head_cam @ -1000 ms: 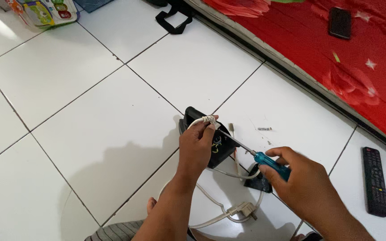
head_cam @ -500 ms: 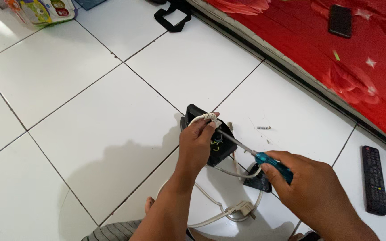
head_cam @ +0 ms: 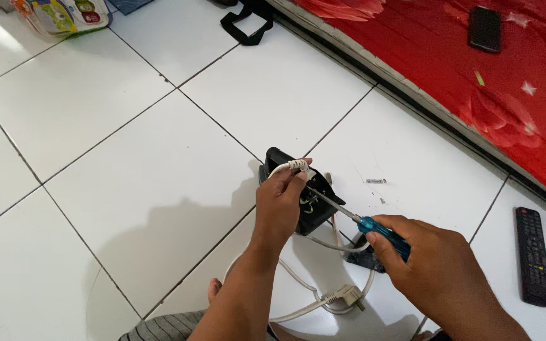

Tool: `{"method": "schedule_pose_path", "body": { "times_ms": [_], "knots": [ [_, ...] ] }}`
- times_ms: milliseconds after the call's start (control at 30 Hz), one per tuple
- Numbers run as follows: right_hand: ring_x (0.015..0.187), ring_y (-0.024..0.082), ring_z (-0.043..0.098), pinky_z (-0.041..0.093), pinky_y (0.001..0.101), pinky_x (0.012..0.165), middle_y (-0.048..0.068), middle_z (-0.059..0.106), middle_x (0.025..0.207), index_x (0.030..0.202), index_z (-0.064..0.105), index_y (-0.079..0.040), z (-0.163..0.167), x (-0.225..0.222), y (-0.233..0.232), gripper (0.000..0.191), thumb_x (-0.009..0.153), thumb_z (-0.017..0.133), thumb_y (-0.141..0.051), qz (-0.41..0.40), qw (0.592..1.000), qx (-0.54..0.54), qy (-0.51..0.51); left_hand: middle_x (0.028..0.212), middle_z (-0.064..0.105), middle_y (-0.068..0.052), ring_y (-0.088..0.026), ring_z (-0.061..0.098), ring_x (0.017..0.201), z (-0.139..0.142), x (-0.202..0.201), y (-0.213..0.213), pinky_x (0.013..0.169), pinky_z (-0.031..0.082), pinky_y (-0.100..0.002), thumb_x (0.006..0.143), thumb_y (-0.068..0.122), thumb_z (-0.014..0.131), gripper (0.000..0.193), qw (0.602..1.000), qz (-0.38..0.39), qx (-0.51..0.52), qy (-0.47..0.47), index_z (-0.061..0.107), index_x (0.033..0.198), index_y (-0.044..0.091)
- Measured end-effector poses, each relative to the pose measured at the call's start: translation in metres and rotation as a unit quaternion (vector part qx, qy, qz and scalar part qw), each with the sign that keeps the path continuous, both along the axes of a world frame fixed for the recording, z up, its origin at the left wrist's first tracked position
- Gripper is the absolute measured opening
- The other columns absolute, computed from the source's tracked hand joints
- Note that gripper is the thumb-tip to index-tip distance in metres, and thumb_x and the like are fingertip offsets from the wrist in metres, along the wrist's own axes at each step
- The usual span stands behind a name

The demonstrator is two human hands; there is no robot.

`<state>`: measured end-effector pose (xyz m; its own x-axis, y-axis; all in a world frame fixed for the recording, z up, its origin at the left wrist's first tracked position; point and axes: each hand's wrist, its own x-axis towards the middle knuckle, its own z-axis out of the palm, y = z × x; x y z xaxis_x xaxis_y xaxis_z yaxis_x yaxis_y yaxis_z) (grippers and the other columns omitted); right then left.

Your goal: The person sits on the floor and uses a screwdriver to unscrew the back housing of an electric iron, opening it to access the cord connection inside. They manipulate the cord and terminal area by hand, then reposition the housing and press the parts back together.

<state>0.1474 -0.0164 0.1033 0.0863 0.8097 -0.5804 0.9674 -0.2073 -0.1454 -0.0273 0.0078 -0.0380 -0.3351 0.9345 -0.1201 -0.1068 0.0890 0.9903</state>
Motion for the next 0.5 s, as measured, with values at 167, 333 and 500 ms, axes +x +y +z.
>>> {"method": "schedule_pose_path", "body": {
  "times_ms": [167, 333, 500],
  "knots": [
    [0.084, 0.015, 0.075, 0.064, 0.0313, 0.076, 0.004, 0.082, 0.099, 0.13, 0.072, -0.02, -0.006, 0.005, -0.002, 0.04, 0.096, 0.065, -0.041, 0.015, 0.999, 0.038, 0.022, 0.099, 0.073, -0.002, -0.008, 0.061, 0.088, 0.003, 0.002, -0.001, 0.083, 0.05, -0.024, 0.098, 0.016, 0.057, 0.031, 1.0, -0.001, 0.022, -0.015, 0.075, 0.12, 0.006],
    [0.072, 0.01, 0.075, 0.062, 0.0283, 0.067, -0.002, 0.076, 0.097, 0.133, 0.068, -0.023, -0.015, 0.01, -0.007, 0.043, 0.099, 0.06, -0.047, 0.121, 0.985, 0.105, -0.065, 0.096, 0.072, -0.004, -0.009, 0.059, 0.085, 0.005, 0.001, -0.002, 0.081, 0.05, -0.025, 0.098, 0.016, 0.058, 0.032, 1.0, -0.006, 0.009, -0.021, 0.076, 0.122, 0.006],
    [0.057, 0.014, 0.061, 0.048, 0.0317, 0.054, 0.011, 0.07, 0.08, 0.125, 0.067, -0.013, -0.033, 0.026, 0.006, 0.032, 0.107, 0.057, -0.038, -0.025, 0.996, -0.052, 0.063, 0.094, 0.073, -0.004, -0.008, 0.061, 0.084, 0.002, 0.002, -0.003, 0.08, 0.051, -0.024, 0.099, 0.018, 0.057, 0.032, 1.0, -0.014, -0.01, -0.02, 0.075, 0.123, 0.007]
  ]
}}
